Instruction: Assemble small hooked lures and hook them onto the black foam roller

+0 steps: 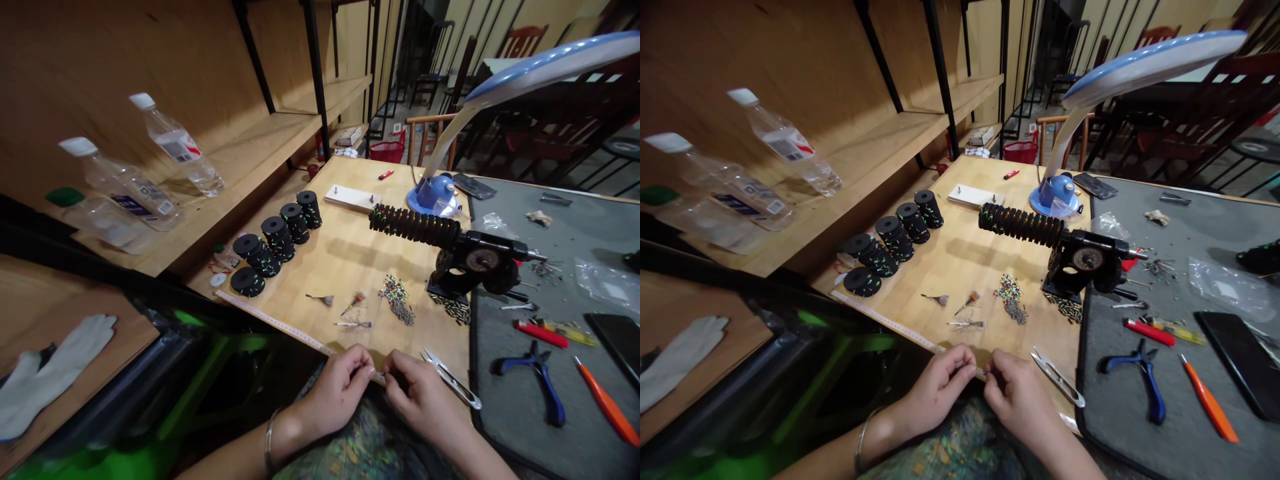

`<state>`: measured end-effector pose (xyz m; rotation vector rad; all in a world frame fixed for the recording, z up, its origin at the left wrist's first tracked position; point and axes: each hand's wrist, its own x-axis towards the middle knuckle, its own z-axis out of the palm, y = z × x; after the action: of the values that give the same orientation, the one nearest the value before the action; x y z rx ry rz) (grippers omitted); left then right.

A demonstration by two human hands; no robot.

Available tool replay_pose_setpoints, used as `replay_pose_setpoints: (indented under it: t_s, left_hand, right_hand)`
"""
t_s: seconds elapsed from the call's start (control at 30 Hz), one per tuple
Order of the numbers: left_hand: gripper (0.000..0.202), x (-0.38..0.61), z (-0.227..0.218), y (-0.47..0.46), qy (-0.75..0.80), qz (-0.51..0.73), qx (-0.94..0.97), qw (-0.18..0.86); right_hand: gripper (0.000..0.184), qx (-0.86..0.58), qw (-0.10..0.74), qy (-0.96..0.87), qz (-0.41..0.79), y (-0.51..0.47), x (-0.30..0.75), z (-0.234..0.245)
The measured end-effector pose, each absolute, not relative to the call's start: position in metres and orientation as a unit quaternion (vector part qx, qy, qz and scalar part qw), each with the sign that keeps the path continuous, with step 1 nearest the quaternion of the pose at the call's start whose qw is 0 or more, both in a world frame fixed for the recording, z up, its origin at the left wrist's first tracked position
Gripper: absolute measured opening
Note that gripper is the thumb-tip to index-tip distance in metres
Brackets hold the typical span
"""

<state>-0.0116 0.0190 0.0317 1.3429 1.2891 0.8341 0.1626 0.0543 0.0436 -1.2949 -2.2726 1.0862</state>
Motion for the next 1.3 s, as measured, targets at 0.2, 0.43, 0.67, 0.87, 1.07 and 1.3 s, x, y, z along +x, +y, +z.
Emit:
replay_pose_setpoints:
  t_s: [0.2, 0.43, 0.67, 0.87, 1.07, 1.3]
  left_hand:
    - [0.015, -0.01, 0.031, 0.019, 0.537, 0.362, 0.553, 0.524]
    - [0.015, -0.01, 0.03, 0.021, 0.537, 0.367, 0.547, 0.526]
    - [0.02, -0.01, 0.032, 0.025, 0.517, 0.374, 0.515, 0.573]
    - [0.03, -0.018, 0.027, 0.027, 0.502, 0.39, 0.452, 0.626]
    - [0.042, -0.025, 0.04, 0.033, 0.46, 0.436, 0.341, 0.694]
    - [0.042, -0.029, 0.055, 0.033, 0.441, 0.463, 0.299, 0.708]
  right_hand:
    - [0.012, -0.464, 0.182, -0.788, 0.361, 0.053, 0.161, 0.037]
    - [0.019, -0.463, 0.188, -0.79, 0.355, 0.053, 0.159, 0.034]
    - [0.018, -0.452, 0.169, -0.794, 0.369, 0.057, 0.162, 0.036]
    - [0.019, -0.422, 0.158, -0.792, 0.412, 0.064, 0.17, 0.05]
    - [0.014, -0.419, 0.169, -0.801, 0.393, 0.073, 0.177, 0.057]
    - [0.015, -0.398, 0.197, -0.822, 0.356, 0.078, 0.175, 0.058]
